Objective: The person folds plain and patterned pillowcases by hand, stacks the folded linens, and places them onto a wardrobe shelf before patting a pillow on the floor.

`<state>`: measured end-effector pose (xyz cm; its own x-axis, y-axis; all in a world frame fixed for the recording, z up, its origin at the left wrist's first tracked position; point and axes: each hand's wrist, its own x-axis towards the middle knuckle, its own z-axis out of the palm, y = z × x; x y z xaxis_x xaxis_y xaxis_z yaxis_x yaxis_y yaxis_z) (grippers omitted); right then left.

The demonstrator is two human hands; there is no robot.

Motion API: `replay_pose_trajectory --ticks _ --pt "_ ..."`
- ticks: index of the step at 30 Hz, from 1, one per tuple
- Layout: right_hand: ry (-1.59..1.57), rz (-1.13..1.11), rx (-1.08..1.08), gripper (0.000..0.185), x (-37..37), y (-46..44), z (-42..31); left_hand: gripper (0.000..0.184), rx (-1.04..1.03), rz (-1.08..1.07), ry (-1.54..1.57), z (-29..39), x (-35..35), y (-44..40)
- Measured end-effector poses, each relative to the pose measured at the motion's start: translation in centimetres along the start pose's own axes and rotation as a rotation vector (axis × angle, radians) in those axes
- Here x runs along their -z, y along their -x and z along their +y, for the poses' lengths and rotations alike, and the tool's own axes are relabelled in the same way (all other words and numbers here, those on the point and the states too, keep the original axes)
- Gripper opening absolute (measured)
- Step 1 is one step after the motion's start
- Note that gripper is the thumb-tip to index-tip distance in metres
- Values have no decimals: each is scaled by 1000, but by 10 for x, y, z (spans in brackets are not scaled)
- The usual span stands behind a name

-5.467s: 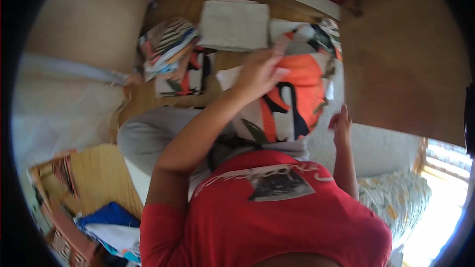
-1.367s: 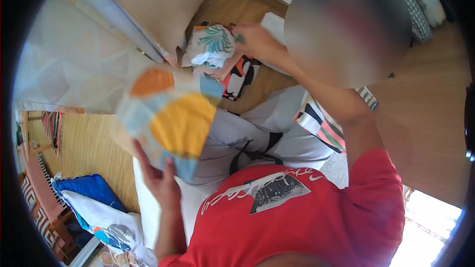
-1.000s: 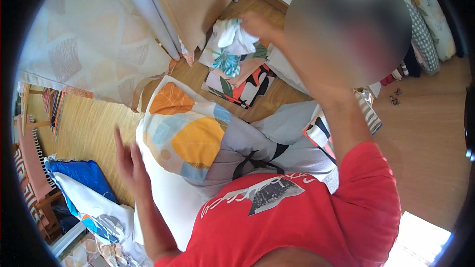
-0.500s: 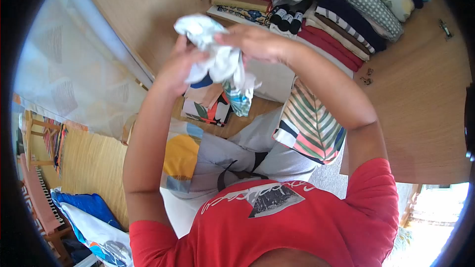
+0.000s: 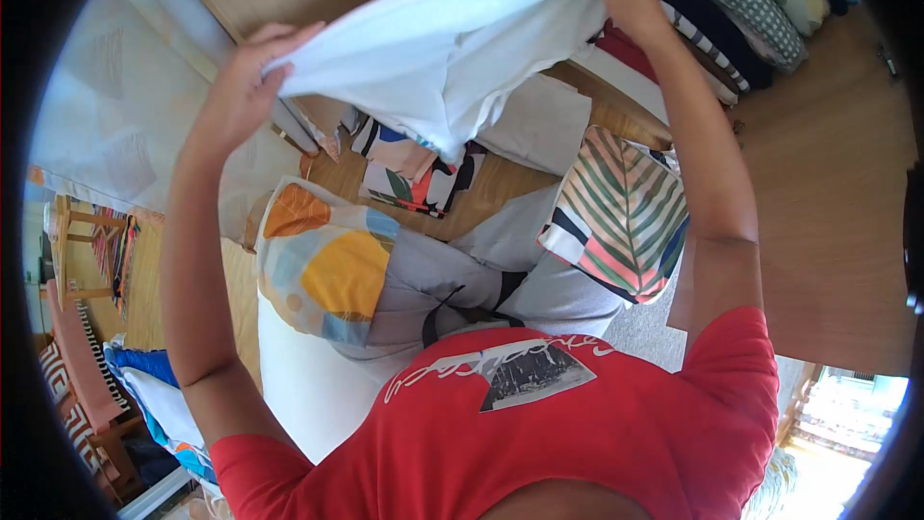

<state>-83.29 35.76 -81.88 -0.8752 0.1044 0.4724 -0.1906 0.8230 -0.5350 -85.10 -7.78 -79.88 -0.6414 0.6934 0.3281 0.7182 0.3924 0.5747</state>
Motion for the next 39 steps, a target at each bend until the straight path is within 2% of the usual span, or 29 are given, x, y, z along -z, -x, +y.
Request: replay_pose_trajectory --ticks 1,2,3,5,6,8,9,10,12,13,14,16,17,18,20,21,22,23,24,25,27,29,30,31,34,36,37,39 --pt "130 135 50 20 12 8 -37 45 -67 49 -169 -6 11 -3" --pt "131 134 50 20 11 7 -36 41 -137 96 -337 -12 21 -6" --pt "228 149 79 18 9 5 -33 41 -137 95 -335 -16 28 -8" --pt "327 164 107 17 13 6 -45 32 -42 226 -500 -25 41 -13" --pt "189 321 163 16 24 4 -59 32 -38 227 -498 -28 54 -12" --pt "-93 627 256 15 45 5 -92 25 54 600 -185 -26 76 -10" --pt "-95 544 239 17 52 7 -96 24 156 659 120 -10 66 -8" --pt "-95 551 238 17 49 9 -73 24 149 658 118 -15 61 -3" --pt "513 -73 265 14 41 -4 -8 26 -21 349 -400 -52 52 2" --pt "462 -28 256 11 48 -1 -16 29 58 356 -357 -75 66 4" --pt "467 -27 259 11 53 -1 -26 29 56 361 -355 -62 67 -2" --pt "7 -74 182 12 69 7 -50 31 -26 492 8 -34 70 0" --pt "-216 -181 16 15 79 10 -61 32 179 499 235 -35 76 2" --pt "-210 -167 27 15 84 9 -65 32 162 506 232 -39 78 -3" --pt "-765 -284 -145 16 87 11 -69 29 10 602 714 -53 70 -14" --pt "-480 -317 -116 13 85 11 -61 29 12 596 720 -60 67 -14" --pt "-193 -338 -70 10 83 4 -57 29 17 520 500 -61 71 -18" --pt "-401 -373 -17 9 84 -3 -54 29 17 446 277 -62 76 -25" --pt "-612 -415 23 8 85 -3 -49 29 13 444 279 -63 80 -28" --pt "-611 -414 22 8 87 -4 -53 29 57 461 201 -41 81 -32" --pt "-617 -461 -211 14 87 -4 -75 29 98 474 114 -9 68 -37" --pt "-895 -495 -317 20 69 0 -106 30 173 488 28 18 44 -47" --pt "-1027 -558 -217 22 56 6 -125 32 102 379 33 44 28 -50" --pt "-934 -518 -183 23 44 12 -147 36 7 302 22 67 14 -51" --pt "-443 -367 180 11 24 24 -191 37 -38 190 63 118 -13 -53" --pt "-328 -301 237 15 27 23 -212 36 -47 108 -191 129 -17 -57" --pt "-209 -235 289 21 28 24 -216 31 -36 177 -8 124 -20 -60" --pt "-275 -218 248 24 24 18 -208 29 -65 162 12 117 -12 -65"
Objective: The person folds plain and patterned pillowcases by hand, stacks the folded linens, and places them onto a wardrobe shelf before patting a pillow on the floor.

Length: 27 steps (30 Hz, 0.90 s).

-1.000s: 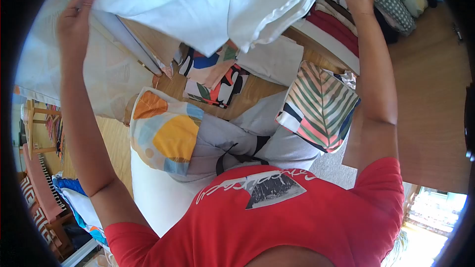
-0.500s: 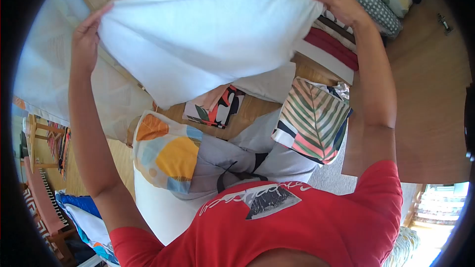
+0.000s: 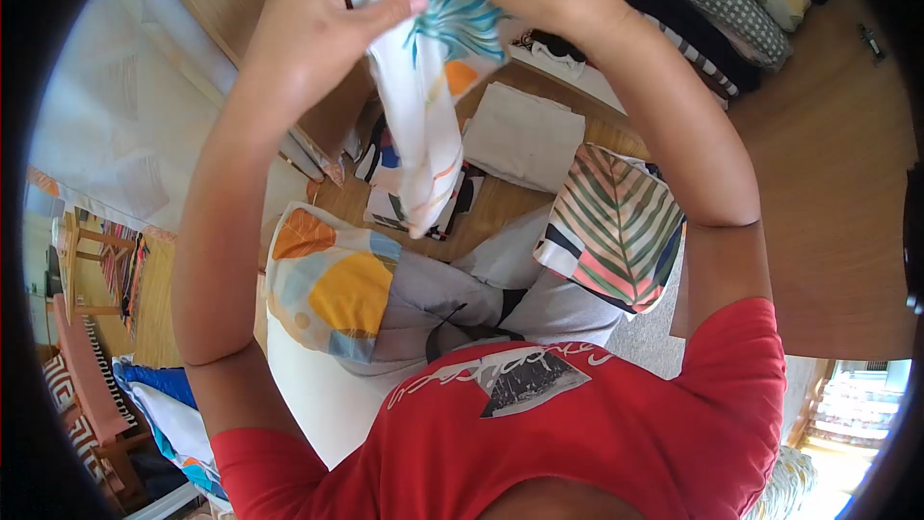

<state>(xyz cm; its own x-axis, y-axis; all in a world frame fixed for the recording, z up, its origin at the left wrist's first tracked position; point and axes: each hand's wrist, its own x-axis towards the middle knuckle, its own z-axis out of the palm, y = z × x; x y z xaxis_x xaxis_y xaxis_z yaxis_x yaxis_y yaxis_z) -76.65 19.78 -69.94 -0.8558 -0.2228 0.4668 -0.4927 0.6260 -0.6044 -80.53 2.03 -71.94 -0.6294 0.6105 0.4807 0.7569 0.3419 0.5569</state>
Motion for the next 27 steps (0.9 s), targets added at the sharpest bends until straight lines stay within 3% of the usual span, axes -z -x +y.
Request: replay_pose_trajectory --ticks 1,2,3,5,7,9,11,13,15,16,18,19,21,23,25,26,27 --pt "-65 28 -29 28 -1 -4 9 28 -27 -13 24 -3 4 -1" --pt "118 -91 48 28 1 -7 24 25 20 -6 73 -6 8 -2" --pt "111 -95 48 28 -5 4 40 25 28 -8 71 -13 12 -2" --pt "504 -132 159 27 -14 28 68 24 173 54 68 -30 21 -2" --pt "533 -237 119 29 8 45 86 23 168 66 36 -44 31 3" --pt "568 -331 71 33 27 55 90 22 59 -60 -1 -62 36 5" --pt "229 -353 -1 29 55 54 66 22 48 -150 150 -62 35 7" --pt "34 -331 -182 25 64 49 40 22 122 -152 21 -56 42 7" --pt "-233 -61 -424 24 68 54 21 22 81 -113 46 -58 41 6" --pt "-228 -61 -415 24 73 54 27 23 44 -72 68 -60 42 3" --pt "-382 -33 84 17 83 56 46 24 65 -11 44 -60 50 -3" --pt "-46 39 -125 14 85 56 17 25 87 28 27 -61 51 -3" --pt "26 -45 -143 13 83 37 58 28 151 -32 -23 -83 39 -7" --pt "-20 -27 -139 15 62 25 71 29 54 -98 -25 -97 38 -10" --pt "-56 51 -114 11 46 12 61 29 77 -12 -104 -97 57 0" --pt "-244 138 37 11 38 2 65 43 180 75 -167 -66 69 6" --pt "-221 148 34 16 37 1 40 67 282 160 -231 -46 80 20"
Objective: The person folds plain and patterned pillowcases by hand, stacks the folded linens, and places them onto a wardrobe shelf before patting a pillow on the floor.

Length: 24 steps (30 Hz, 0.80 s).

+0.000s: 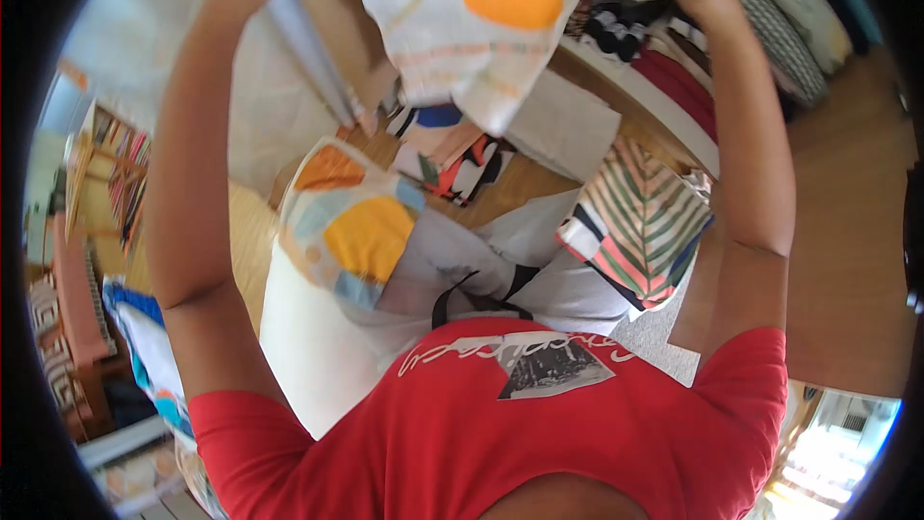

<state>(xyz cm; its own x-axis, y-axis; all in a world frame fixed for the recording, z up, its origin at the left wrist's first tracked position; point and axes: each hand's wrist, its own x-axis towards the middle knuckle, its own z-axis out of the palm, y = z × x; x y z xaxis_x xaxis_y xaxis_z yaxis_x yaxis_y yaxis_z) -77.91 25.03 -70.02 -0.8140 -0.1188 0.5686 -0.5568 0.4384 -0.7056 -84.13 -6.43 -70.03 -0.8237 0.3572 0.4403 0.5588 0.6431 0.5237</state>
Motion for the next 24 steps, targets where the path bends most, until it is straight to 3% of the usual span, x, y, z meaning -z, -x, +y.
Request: replay_pose_trajectory --ticks 2,3,4,5,6,7,8,10,12,14,16,19,20,22,23,24 --pt "-215 -20 272 24 -11 5 -23 55 -14 171 -91 14 40 40" --pt "-159 59 237 31 -23 12 -46 50 -43 253 -142 25 56 67" --pt "-287 216 426 37 -44 24 -49 45 -71 332 -211 35 66 98" --pt "-73 139 232 33 -12 32 -34 40 -88 395 -289 44 72 133" --pt "38 149 169 35 -10 51 -30 37 -105 439 -380 54 73 165" --pt "-40 124 174 29 -26 77 -40 34 -111 468 -474 60 70 201" --pt "-430 2 101 24 -36 102 -45 34 -100 470 -487 63 71 215" --pt "-711 -487 305 18 -62 116 -27 40 -224 93 129 59 59 243" --pt "-669 -821 110 14 -76 141 -15 48 -328 -287 751 48 42 269" --pt "-620 -923 28 11 -97 162 -8 55 52 -631 802 30 33 306" --pt "-630 -998 -177 14 -121 172 3 60 273 -543 932 12 8 335" --pt "-681 -978 -366 22 -159 150 15 60 393 -347 1006 -9 10 345" --pt "-667 -887 -132 28 -183 138 22 58 452 -258 1087 -21 14 353" --pt "-1013 -660 -417 27 -237 118 7 55 759 289 1136 -97 -1 412" --pt "-1118 -679 -556 33 -260 106 -3 55 772 293 1136 -100 -4 403" --pt "-1010 -741 -645 35 -286 102 4 61 766 422 1497 -101 -12 388"
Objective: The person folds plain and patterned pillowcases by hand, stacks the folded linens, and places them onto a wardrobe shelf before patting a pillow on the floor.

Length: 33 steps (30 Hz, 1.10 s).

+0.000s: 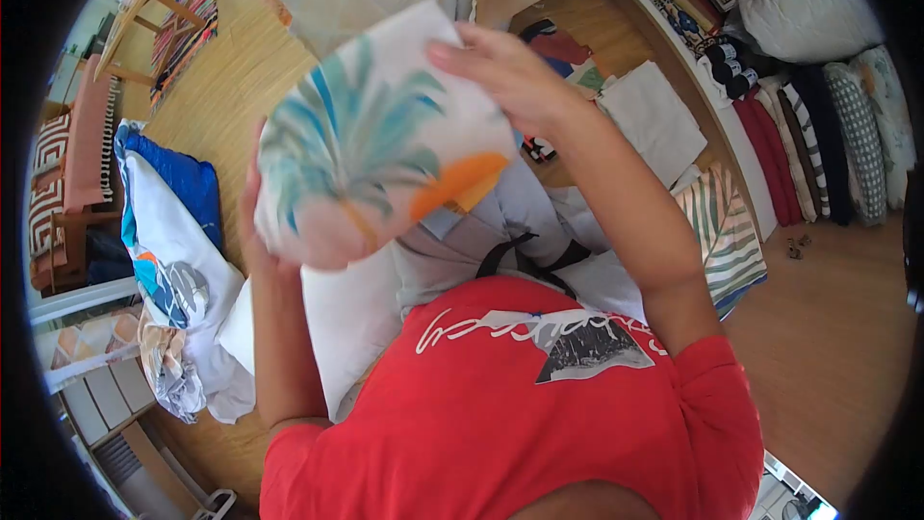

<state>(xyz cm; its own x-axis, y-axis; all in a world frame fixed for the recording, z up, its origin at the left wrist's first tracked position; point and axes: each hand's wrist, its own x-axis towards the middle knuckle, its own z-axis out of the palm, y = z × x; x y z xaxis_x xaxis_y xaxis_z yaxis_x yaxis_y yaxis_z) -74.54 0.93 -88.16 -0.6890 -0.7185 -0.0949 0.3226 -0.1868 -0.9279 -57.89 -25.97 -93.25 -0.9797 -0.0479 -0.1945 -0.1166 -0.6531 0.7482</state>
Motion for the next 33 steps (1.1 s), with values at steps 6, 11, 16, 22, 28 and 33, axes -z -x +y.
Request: replay_pose_trajectory --ticks 6,11,16,22,28,33 --pt "255 -67 -212 39 16 -17 72 72 137 242 360 -101 -8 22" --pt "281 16 -50 41 17 8 53 50 -36 310 -126 -97 -44 26" --pt "908 348 -9 39 19 17 81 53 106 408 -128 -127 -15 21" --pt "-27 -59 -325 38 -6 -11 47 47 193 392 -48 -76 -3 8" --pt "-218 -63 171 30 12 15 -83 56 -180 344 -550 -6 6 -45" --pt "-164 247 345 33 76 127 -137 42 365 243 -309 -62 14 -94"
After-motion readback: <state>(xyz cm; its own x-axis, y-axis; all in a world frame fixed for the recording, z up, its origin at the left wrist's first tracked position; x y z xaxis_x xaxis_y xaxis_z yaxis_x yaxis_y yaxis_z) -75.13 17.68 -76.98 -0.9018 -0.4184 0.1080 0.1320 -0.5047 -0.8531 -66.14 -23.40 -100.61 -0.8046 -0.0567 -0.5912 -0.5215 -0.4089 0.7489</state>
